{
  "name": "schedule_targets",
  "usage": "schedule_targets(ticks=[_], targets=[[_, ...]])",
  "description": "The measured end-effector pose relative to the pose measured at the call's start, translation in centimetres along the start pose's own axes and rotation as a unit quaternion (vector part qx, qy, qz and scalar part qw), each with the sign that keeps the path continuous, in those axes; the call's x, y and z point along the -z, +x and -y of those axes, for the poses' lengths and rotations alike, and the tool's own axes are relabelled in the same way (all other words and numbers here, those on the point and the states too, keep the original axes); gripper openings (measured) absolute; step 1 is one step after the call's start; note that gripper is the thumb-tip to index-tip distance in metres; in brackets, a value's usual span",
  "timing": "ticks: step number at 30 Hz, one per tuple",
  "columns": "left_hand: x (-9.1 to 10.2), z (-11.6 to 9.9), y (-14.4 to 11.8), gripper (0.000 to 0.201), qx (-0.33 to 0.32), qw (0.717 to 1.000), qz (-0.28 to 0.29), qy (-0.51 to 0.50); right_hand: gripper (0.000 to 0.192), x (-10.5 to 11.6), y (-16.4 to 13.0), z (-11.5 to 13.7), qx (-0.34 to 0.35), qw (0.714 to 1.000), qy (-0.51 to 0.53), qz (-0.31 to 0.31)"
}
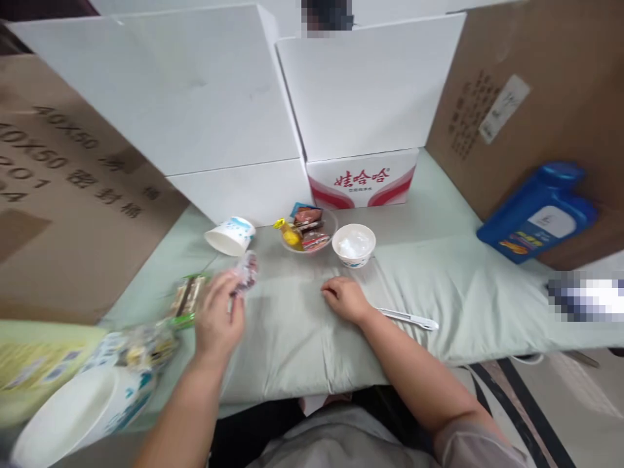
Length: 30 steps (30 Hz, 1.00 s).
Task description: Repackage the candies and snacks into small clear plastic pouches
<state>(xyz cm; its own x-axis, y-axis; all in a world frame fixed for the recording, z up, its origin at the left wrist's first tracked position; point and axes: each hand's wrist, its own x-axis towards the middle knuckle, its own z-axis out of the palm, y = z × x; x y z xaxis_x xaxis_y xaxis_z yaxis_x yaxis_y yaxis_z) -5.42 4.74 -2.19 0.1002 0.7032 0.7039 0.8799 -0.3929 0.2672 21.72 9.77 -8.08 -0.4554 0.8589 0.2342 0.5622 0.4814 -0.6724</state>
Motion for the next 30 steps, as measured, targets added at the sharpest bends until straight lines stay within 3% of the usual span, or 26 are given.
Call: schedule_targets(ticks=[3,5,8,13,16,18,20,24,27,30], targets=[[-3.3,-4.2,-2.1,0.038,-0.120,0.971,0.147,-0.146,0.014,0.6,0.1,0.4,-0.020,0.999,-0.045,0.020],[-5.1,-5.5,-3.3,0.035,-0.115,0.966,0.152,-0.175,0.017,1.6,-0.4,1.1,-0.025,0.997,-0.062,0.035],[-6.3,-5.3,-4.4,0.032,-0.062,0.976,0.132,-0.163,0.026,3.9,-2.6,2.0,-0.015,0.994,-0.098,0.046],[-5.9,-4.7,-4.7,0.027,-0.041,0.968,0.132,-0.208,0.026,7.6,-8.7,0.4,-0.071,0.974,-0.210,-0.036],[-5.9,-5.3,-4.9,0.022,-0.023,0.965,0.148,-0.214,0.020,8.5,-11.5,-1.7,-0.120,0.952,-0.279,-0.027],[-6.2,-5.6,-5.1,0.035,0.005,0.966,0.161,-0.204,0.017,8.5,-12.1,-2.1,-0.121,0.951,-0.283,-0.014],[-6.5,-5.7,-5.2,0.043,0.033,0.967,0.171,-0.184,0.018,8.0,-11.5,-1.3,-0.101,0.963,-0.251,-0.024],[-6.8,-5.3,-5.1,0.034,0.026,0.967,0.182,-0.176,0.025,5.9,-7.9,3.3,-0.028,0.985,-0.153,-0.072],[-6.5,-5.1,-5.0,0.038,-0.016,0.959,0.181,-0.220,0.025,3.8,-5.1,6.3,0.023,0.986,-0.161,-0.028],[-6.2,-5.1,-5.0,0.037,0.010,0.958,0.169,-0.230,0.020,2.7,-3.7,6.7,0.014,0.978,-0.203,0.035]])
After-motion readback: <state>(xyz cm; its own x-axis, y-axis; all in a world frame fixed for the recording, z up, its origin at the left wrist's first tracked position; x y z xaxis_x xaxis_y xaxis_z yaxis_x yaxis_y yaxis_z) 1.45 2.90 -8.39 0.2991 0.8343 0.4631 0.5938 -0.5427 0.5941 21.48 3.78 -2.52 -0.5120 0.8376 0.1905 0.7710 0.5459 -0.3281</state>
